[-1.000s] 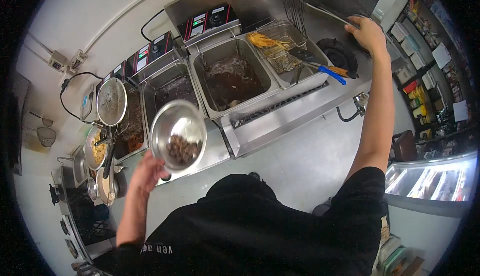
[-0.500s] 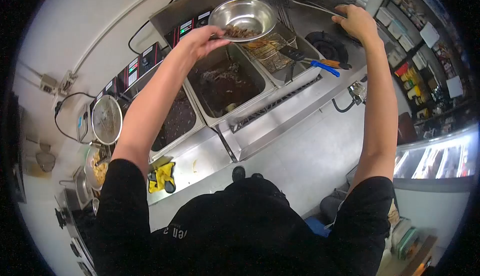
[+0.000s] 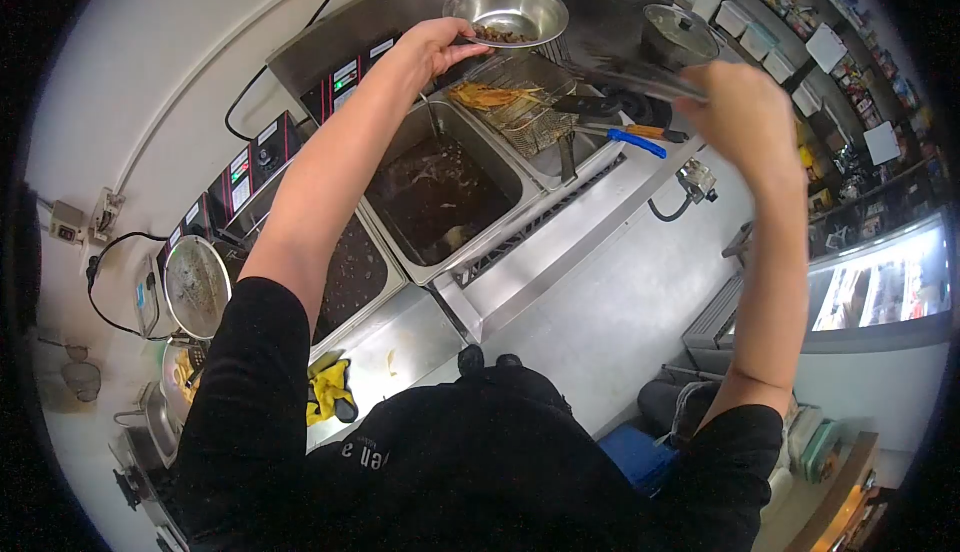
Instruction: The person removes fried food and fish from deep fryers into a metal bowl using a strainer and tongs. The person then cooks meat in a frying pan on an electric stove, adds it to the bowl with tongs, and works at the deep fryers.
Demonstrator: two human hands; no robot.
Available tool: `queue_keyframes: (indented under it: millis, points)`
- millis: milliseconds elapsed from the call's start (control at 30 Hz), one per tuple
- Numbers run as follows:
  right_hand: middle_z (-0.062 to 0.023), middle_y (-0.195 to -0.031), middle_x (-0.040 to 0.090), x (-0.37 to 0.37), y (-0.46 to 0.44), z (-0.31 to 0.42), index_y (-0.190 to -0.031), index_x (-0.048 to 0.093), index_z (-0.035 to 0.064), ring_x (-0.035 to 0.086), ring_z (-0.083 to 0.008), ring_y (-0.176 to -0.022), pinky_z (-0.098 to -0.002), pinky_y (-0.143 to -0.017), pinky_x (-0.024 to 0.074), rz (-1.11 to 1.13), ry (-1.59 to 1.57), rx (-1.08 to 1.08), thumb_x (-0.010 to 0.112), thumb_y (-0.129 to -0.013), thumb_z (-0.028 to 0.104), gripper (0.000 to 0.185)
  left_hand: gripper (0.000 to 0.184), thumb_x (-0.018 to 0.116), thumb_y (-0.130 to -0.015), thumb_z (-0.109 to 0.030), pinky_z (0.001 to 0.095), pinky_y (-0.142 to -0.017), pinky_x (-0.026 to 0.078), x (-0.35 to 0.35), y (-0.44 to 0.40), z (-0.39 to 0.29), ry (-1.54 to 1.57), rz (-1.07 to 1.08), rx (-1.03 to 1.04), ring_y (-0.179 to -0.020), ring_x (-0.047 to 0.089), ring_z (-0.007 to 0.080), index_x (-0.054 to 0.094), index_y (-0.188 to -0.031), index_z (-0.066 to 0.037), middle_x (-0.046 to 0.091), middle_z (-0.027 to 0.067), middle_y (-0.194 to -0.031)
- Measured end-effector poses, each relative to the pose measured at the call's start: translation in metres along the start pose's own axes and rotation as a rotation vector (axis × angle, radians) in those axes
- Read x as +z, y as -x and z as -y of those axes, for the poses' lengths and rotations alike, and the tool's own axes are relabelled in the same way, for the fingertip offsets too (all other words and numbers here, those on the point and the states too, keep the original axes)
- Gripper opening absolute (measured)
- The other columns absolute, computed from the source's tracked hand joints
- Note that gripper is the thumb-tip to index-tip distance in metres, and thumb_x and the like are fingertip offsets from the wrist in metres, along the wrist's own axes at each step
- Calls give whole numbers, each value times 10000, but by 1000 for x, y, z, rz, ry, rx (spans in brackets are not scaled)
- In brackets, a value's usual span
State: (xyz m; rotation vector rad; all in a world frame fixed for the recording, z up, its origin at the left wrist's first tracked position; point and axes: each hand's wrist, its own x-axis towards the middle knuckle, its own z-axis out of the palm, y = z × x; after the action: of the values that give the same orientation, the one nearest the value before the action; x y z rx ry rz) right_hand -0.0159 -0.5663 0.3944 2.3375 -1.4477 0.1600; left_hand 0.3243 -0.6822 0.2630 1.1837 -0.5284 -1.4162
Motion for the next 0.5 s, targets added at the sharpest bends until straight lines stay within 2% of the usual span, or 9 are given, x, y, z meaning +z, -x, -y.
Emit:
queue_keyframes:
  millis: [67,100,167,200,233,333,400,500]
  points:
    - [-173,-887,664,17,-5,31,-1027,679,93,634,-325,-883,-395,-819,490,82,-183,-13,663,-787,277,303,374,487,-777,73,337,-685,610,2,7,-2,-5,4,0,-848,637,429,350,-1106,187,539,318,-1026]
    - [-169,-805,669,40,-13,35,-1034,665,43,663,-282,-738,-374,-695,527,92,-240,-93,638,-816,320,353,369,489,-776,75,336,-685,610,2,10,-3,-7,3,4,-845,637,428,357,-1102,187,536,314,-1025]
    - [-131,-704,648,42,-17,64,-1035,654,8,636,-198,-563,-319,-515,520,542,-656,231,616,-843,365,407,363,491,-775,77,335,-683,611,-3,3,2,-6,28,11,-843,636,430,363,-1098,183,534,308,-1023]
    - [-86,-653,610,76,-16,64,-1059,623,-23,567,-130,-460,-265,-403,470,598,-802,237,590,-867,389,456,357,494,-775,79,334,-681,612,-2,-1,0,-8,58,26,-841,636,431,369,-1094,179,532,302,-1020]
    - [-69,-640,595,98,-9,71,-1092,593,-29,558,-135,-458,-278,-405,476,640,-938,302,575,-882,373,454,353,496,-774,83,332,-681,612,4,9,-2,-24,13,63,-839,634,438,373,-1090,180,531,296,-1018]
    - [-41,-629,555,138,18,94,-915,583,-9,504,-108,-442,-267,-367,433,702,-1246,449,545,-908,372,383,356,494,-778,83,333,-682,613,3,16,-6,-25,14,49,-831,635,437,370,-1096,183,533,288,-1007]
    - [-11,-624,539,159,23,105,-861,574,42,472,-84,-424,-248,-339,377,744,-1455,578,539,-911,383,346,361,494,-781,80,330,-684,613,-2,18,-4,-32,34,98,-817,639,433,370,-1104,183,535,294,-1014]
    - [-6,-619,531,163,19,109,-851,565,55,456,-74,-416,-241,-328,356,759,-1478,591,525,-920,377,332,361,495,-786,75,325,-680,614,-8,22,-8,-12,4,27,-809,642,425,373,-1108,181,536,299,-1028]
